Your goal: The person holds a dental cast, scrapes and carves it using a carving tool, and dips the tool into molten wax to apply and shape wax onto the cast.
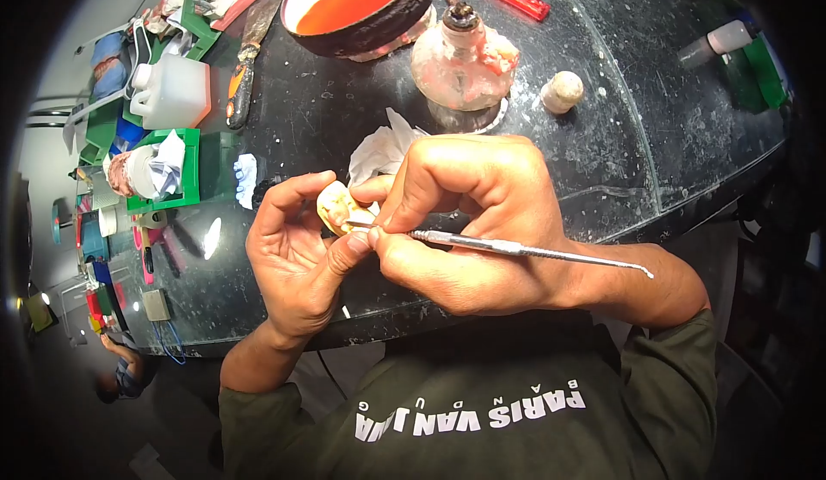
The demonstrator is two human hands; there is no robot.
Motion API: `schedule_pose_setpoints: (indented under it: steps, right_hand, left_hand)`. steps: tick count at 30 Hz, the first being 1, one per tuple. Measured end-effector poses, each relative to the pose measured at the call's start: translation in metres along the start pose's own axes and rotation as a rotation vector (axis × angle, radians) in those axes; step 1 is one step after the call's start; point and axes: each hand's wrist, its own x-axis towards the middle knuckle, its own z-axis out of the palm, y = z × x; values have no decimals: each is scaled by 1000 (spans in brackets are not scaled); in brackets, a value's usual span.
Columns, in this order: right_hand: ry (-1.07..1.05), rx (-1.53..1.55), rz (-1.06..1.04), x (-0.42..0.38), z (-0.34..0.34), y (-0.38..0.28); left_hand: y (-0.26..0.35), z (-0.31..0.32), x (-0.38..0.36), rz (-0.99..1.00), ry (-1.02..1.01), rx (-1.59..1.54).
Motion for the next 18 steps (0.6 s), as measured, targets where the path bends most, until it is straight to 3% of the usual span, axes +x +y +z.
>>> schedule_pose_setpoints:
  steps: [18]
  right_hand:
    - [-14, 51, 25, 2, -1, 1]
  left_hand:
    - [-2, -1, -1, 0, -12, -60]
